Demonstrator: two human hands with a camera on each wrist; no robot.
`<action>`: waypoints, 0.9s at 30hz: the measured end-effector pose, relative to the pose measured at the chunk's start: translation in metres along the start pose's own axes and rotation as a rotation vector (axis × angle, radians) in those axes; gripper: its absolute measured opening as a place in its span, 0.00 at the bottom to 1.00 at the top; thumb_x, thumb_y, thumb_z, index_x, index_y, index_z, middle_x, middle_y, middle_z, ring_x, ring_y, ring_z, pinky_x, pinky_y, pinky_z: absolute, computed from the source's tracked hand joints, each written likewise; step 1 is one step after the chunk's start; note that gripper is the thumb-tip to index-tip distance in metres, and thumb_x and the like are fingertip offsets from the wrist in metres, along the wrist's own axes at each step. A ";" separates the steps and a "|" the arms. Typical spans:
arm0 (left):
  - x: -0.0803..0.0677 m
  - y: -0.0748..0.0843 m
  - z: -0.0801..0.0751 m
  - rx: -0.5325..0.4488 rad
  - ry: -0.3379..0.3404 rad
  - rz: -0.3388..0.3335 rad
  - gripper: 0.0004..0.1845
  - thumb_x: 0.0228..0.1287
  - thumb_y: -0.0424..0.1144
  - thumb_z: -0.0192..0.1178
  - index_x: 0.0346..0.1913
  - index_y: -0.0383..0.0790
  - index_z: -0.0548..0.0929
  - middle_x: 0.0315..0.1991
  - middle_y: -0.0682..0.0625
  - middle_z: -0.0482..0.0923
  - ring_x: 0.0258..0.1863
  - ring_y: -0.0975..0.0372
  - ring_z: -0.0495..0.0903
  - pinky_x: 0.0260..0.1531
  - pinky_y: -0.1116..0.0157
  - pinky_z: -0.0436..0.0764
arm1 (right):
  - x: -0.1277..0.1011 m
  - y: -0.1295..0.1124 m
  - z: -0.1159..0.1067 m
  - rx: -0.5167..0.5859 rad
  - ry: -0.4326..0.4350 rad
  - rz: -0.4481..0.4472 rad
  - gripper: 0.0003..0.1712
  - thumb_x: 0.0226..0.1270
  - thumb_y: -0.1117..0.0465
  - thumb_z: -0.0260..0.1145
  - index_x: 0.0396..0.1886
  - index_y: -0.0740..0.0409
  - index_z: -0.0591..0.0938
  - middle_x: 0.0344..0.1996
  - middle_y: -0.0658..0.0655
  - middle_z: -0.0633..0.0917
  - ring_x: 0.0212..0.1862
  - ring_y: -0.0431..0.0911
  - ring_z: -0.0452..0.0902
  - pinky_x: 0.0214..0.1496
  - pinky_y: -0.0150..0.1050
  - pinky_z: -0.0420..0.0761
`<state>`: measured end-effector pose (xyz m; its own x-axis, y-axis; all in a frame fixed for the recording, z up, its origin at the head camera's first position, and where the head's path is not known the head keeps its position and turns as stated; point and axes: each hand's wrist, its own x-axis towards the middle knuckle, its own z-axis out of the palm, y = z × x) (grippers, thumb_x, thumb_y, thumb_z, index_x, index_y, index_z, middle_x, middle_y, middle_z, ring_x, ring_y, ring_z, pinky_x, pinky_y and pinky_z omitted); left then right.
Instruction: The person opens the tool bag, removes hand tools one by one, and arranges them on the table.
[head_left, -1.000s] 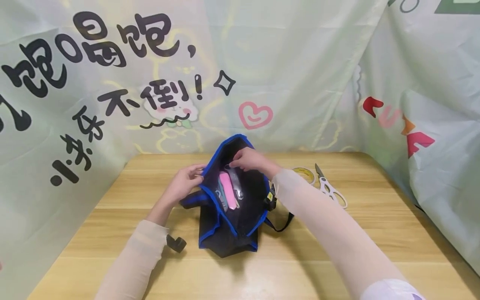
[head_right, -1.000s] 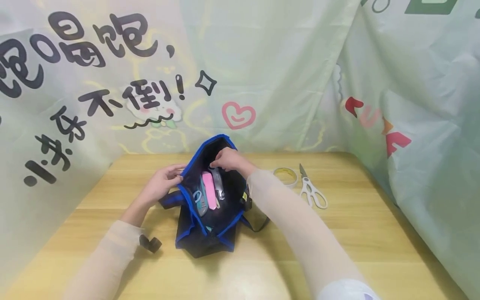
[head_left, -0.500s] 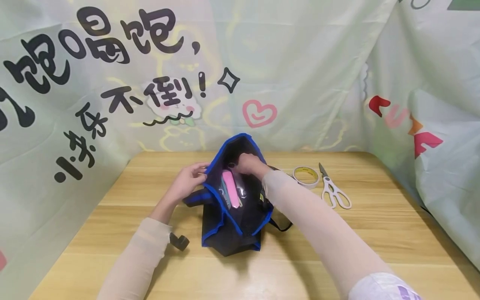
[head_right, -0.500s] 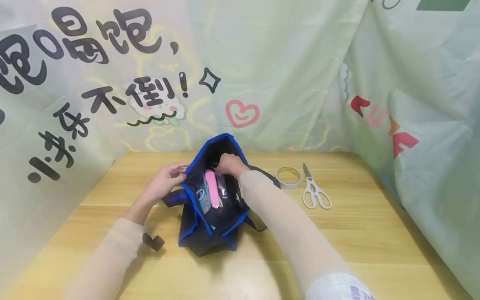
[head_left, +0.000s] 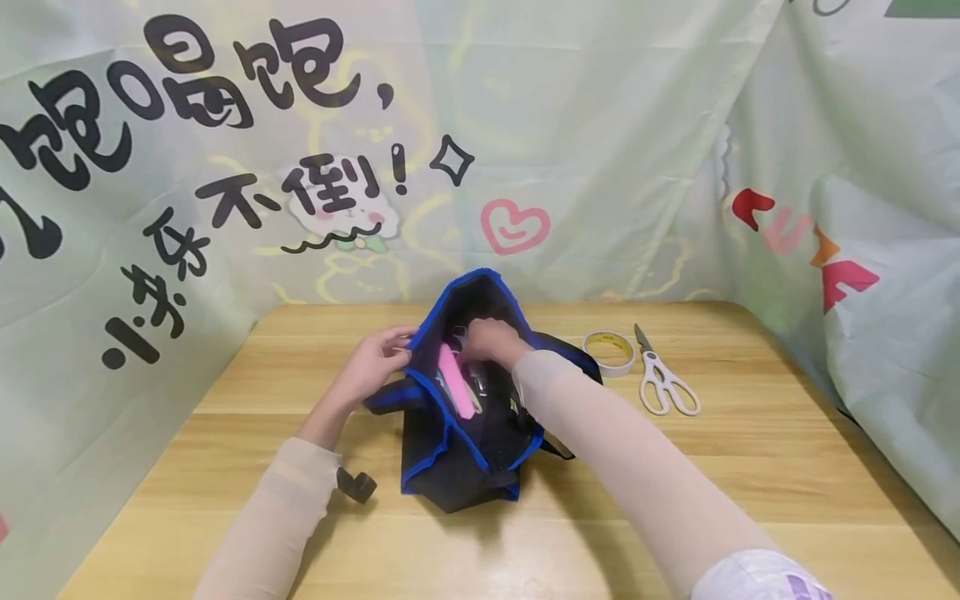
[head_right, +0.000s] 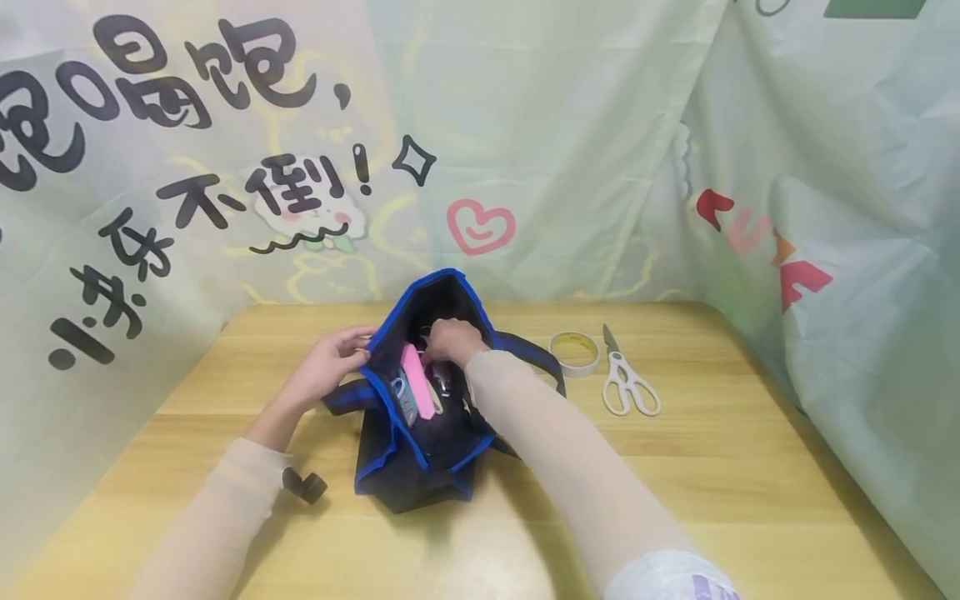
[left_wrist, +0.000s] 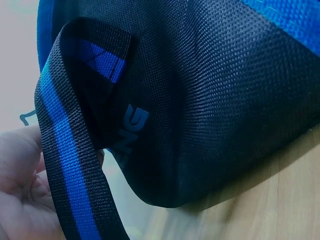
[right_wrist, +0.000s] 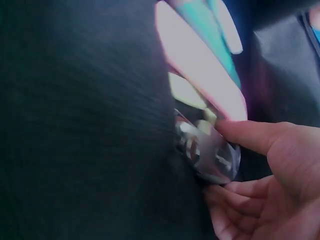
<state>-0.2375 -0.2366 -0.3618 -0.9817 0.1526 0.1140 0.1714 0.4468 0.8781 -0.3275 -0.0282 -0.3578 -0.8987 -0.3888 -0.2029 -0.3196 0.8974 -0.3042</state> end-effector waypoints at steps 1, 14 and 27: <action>0.000 0.000 0.000 0.001 0.000 0.000 0.23 0.68 0.31 0.57 0.65 0.36 0.74 0.53 0.35 0.78 0.50 0.46 0.80 0.50 0.52 0.81 | -0.001 -0.001 0.001 0.003 0.002 0.008 0.18 0.57 0.44 0.70 0.23 0.54 0.84 0.22 0.52 0.83 0.31 0.49 0.79 0.38 0.43 0.78; -0.002 0.000 0.000 -0.014 -0.009 -0.002 0.23 0.68 0.30 0.56 0.66 0.34 0.73 0.55 0.33 0.77 0.54 0.43 0.78 0.51 0.51 0.80 | -0.001 0.001 0.004 0.102 0.061 0.036 0.19 0.59 0.44 0.70 0.26 0.56 0.84 0.22 0.53 0.83 0.30 0.49 0.79 0.39 0.42 0.78; -0.002 -0.003 0.000 -0.018 -0.009 -0.004 0.24 0.68 0.30 0.56 0.67 0.34 0.72 0.55 0.32 0.77 0.54 0.44 0.78 0.51 0.51 0.80 | -0.014 0.006 -0.028 0.098 0.095 -0.040 0.18 0.61 0.45 0.68 0.23 0.55 0.83 0.20 0.52 0.83 0.25 0.46 0.79 0.32 0.39 0.78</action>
<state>-0.2365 -0.2379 -0.3643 -0.9816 0.1587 0.1059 0.1655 0.4314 0.8869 -0.3254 -0.0116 -0.3307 -0.9116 -0.3984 -0.1013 -0.3292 0.8552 -0.4003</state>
